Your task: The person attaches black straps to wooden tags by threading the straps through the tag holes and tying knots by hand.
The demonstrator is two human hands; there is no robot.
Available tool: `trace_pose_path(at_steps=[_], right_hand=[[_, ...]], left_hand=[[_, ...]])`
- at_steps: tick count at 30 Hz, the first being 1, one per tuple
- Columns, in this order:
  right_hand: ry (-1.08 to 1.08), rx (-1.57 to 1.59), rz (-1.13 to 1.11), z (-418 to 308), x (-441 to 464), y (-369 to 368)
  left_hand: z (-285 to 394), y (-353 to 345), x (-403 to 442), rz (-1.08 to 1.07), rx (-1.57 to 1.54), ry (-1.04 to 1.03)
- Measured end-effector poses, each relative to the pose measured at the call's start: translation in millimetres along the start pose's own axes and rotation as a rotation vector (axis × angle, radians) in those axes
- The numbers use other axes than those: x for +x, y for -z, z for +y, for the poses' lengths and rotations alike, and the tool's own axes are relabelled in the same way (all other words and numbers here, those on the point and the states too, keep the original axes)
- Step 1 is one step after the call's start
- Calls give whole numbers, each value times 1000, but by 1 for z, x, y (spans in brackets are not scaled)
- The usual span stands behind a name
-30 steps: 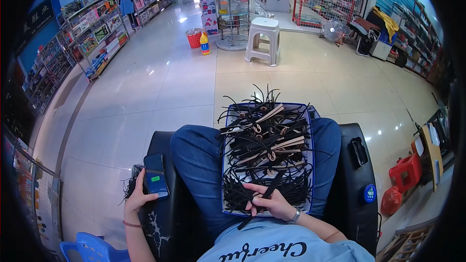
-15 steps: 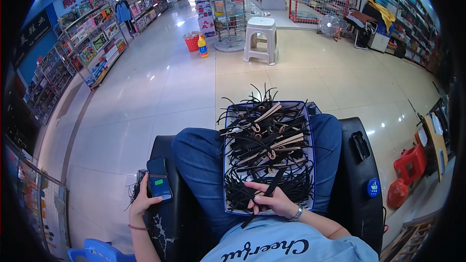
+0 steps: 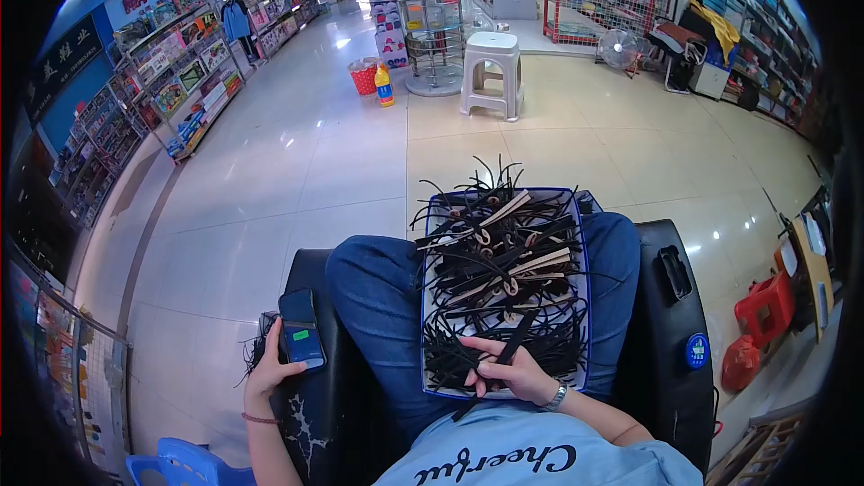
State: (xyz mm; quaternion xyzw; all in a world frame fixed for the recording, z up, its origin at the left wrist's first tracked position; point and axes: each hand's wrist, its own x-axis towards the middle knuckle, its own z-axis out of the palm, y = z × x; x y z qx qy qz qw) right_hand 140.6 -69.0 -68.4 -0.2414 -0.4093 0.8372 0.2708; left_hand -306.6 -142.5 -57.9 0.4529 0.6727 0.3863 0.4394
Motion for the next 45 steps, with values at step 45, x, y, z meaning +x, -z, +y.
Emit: trace_pose_path(at_steps=[45], right_hand=[[28,9,-7,-1,-3,-1]], left_hand=[[6,-4,-4,-35,-70,29]])
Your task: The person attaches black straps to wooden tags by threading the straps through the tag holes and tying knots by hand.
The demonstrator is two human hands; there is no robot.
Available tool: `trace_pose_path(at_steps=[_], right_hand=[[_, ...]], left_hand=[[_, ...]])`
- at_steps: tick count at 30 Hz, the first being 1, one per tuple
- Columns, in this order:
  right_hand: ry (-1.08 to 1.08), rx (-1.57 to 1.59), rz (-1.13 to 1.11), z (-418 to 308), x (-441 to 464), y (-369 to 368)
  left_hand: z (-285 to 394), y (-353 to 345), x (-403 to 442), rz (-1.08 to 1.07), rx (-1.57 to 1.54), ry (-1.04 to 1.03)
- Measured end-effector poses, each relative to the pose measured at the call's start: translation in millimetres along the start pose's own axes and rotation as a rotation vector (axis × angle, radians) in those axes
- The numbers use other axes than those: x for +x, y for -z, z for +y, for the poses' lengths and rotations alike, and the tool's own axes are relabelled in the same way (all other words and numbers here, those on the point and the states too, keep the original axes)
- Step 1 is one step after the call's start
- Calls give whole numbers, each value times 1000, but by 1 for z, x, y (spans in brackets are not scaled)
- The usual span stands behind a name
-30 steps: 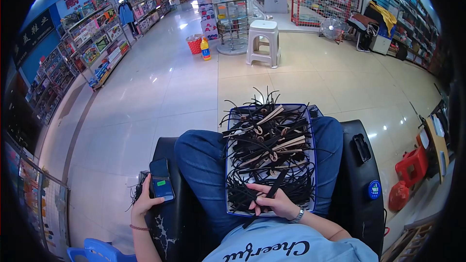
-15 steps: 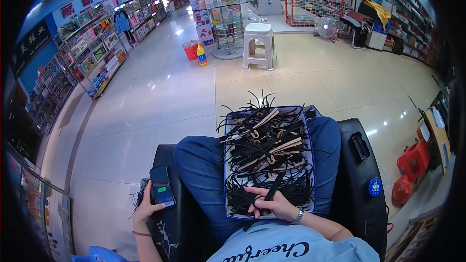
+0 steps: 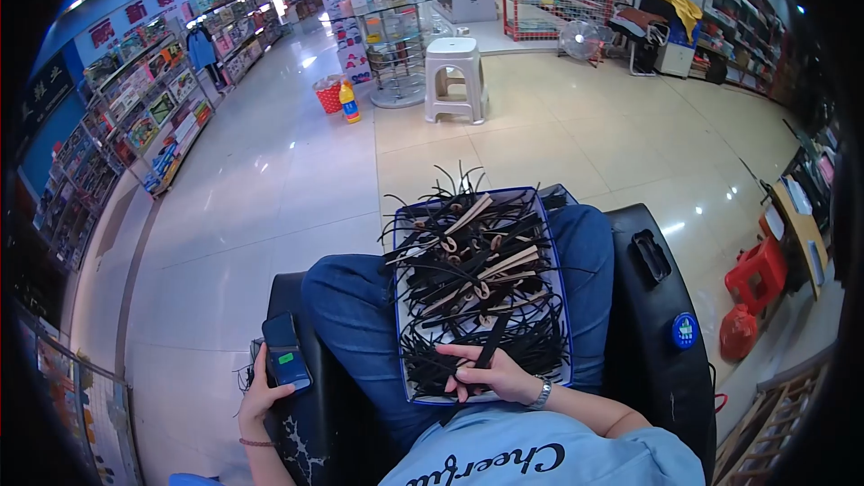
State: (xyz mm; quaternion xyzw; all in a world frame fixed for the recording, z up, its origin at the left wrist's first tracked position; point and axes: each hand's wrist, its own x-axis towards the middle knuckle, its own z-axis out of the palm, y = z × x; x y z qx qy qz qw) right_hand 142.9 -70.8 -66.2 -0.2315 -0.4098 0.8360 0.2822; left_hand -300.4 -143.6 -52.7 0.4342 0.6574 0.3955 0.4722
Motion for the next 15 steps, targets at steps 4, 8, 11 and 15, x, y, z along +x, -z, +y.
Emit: trace_pose_path(at_steps=[4,8,11,15], right_hand=[[71,-6,20,-7,0,1],[160,-65,90,-21,0,5],[221,-219,158,-43,2,6],[332,-250,176,-69,10,6]], left_hand=[[0,1,0,2,-4,2],[8,-4,-3,7,3,15],[10,-5,-3,11,3,20],[0,1,0,13,35,-3]])
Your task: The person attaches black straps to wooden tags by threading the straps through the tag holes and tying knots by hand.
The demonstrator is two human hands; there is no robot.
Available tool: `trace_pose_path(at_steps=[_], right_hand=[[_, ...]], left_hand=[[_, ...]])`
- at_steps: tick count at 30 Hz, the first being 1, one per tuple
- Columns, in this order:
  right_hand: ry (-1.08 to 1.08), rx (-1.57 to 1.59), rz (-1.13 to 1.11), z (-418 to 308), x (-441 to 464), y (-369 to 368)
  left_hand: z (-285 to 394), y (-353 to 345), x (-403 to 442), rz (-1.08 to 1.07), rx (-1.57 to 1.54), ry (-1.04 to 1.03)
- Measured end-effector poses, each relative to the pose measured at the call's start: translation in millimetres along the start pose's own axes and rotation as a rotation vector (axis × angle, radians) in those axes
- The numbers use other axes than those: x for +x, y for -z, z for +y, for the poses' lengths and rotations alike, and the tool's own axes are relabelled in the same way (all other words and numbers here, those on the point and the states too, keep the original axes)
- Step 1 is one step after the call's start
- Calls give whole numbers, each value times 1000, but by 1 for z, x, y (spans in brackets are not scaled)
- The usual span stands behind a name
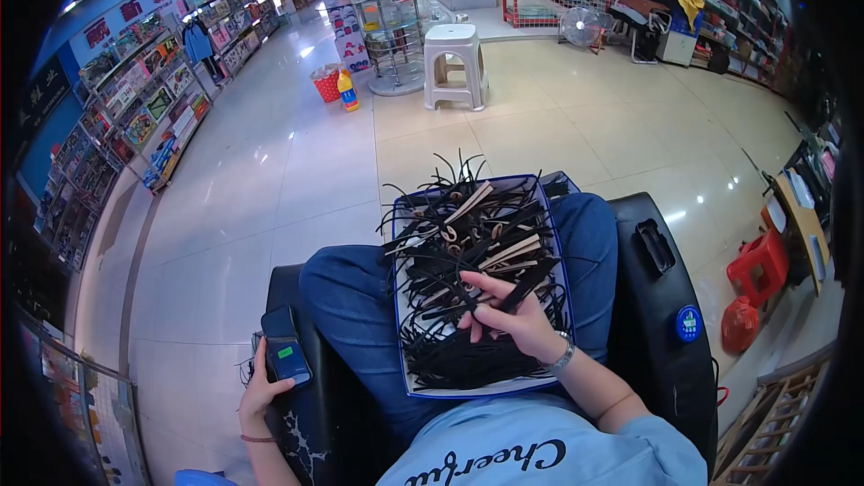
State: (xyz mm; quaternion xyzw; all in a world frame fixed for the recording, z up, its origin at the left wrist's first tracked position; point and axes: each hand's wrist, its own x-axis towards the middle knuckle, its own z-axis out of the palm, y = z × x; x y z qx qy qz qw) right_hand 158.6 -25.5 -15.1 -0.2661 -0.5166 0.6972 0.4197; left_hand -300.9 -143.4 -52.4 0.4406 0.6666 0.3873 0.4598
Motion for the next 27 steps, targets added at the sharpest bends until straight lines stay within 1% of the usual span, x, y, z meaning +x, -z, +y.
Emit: trace_pose_path(at_steps=[6,9,12,14,17,22,25,26,27], right_hand=[[87,-80,-122,-14,19,-7],[119,-87,-127,-24,30,-12],[131,-50,-161,-35,38,-20],[112,5,-199,-38,38,-27],[149,51,-255,-23,39,-30],[137,24,-198,-22,30,-29],[48,116,-201,-36,29,-22],[94,131,-184,-34,32,-18],[65,160,-168,-38,35,-14]], left_hand=[[4,-3,-1,0,-14,20],[6,-3,-1,-4,1,8],[5,-3,0,-35,-98,31],[6,-3,-1,-38,-85,12],[-2,-1,2,-30,-73,-7],[-2,0,1,-33,-72,-14],[0,-1,1,-38,-80,-4],[-1,-1,0,-38,-76,0],[-2,-1,1,-34,-74,4]])
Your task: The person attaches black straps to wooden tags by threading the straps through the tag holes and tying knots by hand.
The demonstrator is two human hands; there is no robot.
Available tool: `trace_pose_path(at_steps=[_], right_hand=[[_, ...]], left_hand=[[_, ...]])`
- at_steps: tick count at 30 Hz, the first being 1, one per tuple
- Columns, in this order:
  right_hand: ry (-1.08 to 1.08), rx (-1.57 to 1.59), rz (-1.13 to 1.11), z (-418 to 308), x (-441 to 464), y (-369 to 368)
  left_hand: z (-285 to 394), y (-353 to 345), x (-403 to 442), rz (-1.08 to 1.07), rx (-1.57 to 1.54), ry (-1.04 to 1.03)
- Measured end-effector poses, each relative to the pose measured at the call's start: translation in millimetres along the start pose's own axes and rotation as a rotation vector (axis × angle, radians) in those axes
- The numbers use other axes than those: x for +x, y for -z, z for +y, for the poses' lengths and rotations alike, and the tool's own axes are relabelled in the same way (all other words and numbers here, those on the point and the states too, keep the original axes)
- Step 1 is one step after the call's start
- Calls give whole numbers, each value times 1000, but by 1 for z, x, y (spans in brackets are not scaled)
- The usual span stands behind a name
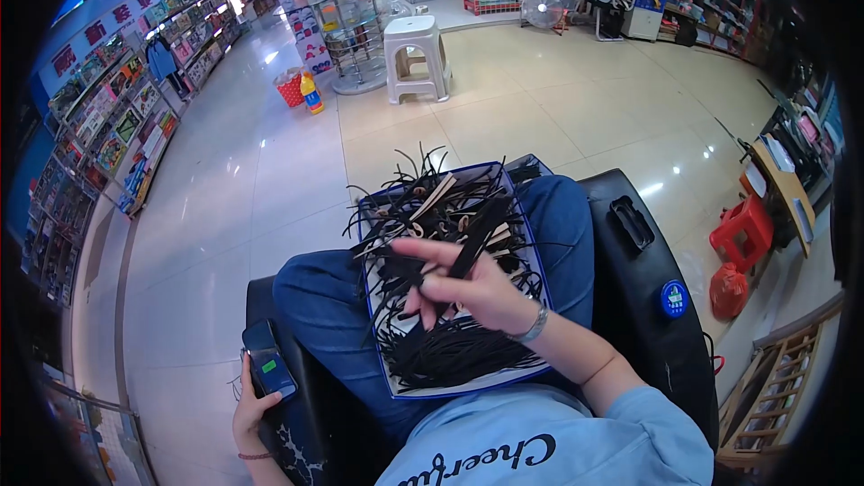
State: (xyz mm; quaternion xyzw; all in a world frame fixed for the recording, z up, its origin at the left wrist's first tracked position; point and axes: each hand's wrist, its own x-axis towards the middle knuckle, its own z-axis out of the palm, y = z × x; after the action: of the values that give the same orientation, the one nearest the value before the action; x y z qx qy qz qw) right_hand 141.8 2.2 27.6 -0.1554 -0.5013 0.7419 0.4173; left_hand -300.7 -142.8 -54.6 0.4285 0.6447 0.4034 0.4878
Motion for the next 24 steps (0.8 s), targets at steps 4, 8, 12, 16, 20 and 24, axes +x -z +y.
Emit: trace_pose_path(at_steps=[4,8,12,16,20,24], right_hand=[[25,-33,23,-15,5,3],[-50,20,-42,-1,-2,-9],[-80,67,-65,16,-12,-19],[-125,83,-18,30,-25,-19],[-136,36,6,36,-28,-19],[-149,25,12,44,-26,-18]], left_hand=[[4,-3,-1,10,1,25],[8,-6,-2,10,-7,18],[8,-5,0,1,-24,7],[3,-2,-1,6,6,1],[0,1,1,9,15,17],[-1,1,1,21,74,3]])
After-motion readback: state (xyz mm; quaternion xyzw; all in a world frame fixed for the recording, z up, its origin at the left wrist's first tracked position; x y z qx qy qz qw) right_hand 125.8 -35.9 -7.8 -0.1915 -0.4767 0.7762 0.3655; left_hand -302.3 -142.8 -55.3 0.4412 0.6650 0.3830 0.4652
